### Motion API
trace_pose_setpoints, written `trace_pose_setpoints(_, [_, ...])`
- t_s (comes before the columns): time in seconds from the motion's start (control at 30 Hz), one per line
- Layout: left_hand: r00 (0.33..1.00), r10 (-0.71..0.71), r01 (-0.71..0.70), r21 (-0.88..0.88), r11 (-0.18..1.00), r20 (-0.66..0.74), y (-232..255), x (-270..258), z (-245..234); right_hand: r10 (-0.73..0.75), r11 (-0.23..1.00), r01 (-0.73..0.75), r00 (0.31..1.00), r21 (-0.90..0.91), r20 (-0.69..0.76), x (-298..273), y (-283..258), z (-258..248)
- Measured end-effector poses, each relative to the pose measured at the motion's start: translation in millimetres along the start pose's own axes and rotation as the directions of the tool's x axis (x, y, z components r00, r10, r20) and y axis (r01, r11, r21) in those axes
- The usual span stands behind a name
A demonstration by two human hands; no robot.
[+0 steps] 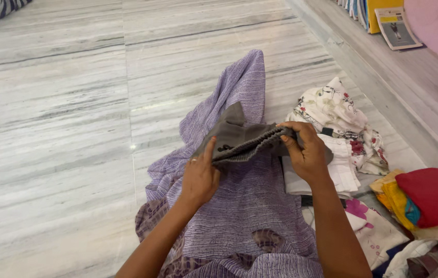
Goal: The person folds several pieces of clothing on the floor, including a pair of grey shorts, a white top, and a plaid shirt. They smooth and fold each item neatly and place them in a stack.
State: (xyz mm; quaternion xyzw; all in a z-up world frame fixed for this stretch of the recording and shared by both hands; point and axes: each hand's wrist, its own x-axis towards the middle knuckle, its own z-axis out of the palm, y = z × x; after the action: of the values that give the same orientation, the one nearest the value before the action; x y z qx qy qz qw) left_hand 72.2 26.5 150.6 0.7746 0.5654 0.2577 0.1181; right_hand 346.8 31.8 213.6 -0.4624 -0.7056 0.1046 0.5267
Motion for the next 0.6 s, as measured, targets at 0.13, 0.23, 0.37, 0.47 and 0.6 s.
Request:
trace_pose_setpoints(0.13, [0.995,0.056,-0.048,0.093,0.994,-0.088,10.8,9.2,-1.5,-0.030,0.999,0.029,0.999,0.030,0.013,5.7,-8.5,-2.8])
trace_pose_setpoints(0.23, [0.994,-0.021,0.022,-0.015,1.000,0.104,25.5,6.4,4.5,-0.027,0.999,0.027,1.000,0.021,0.012,16.7,-13.3,-5.3])
trace_pose_setpoints(0.37, [0.997,-0.047,0.053,-0.084,0.995,0.064,40.5,-5.1,19.9,-0.104,0.994,0.104,0.994,-0.017,0.040,24.6,-15.9,-4.4])
trace_pose_setpoints(0.47, [0.996,0.029,-0.034,-0.054,0.998,-0.089,47.7,-17.7,40.8,-0.220,0.975,0.221,0.973,-0.010,0.067,26.1,-13.8,1.2])
trace_pose_setpoints(0.6, [0.944,0.201,-0.182,0.094,0.979,-0.262,41.9,-32.7,66.1,-0.119,0.992,0.121,0.992,-0.036,0.046,29.5,-3.9,1.4])
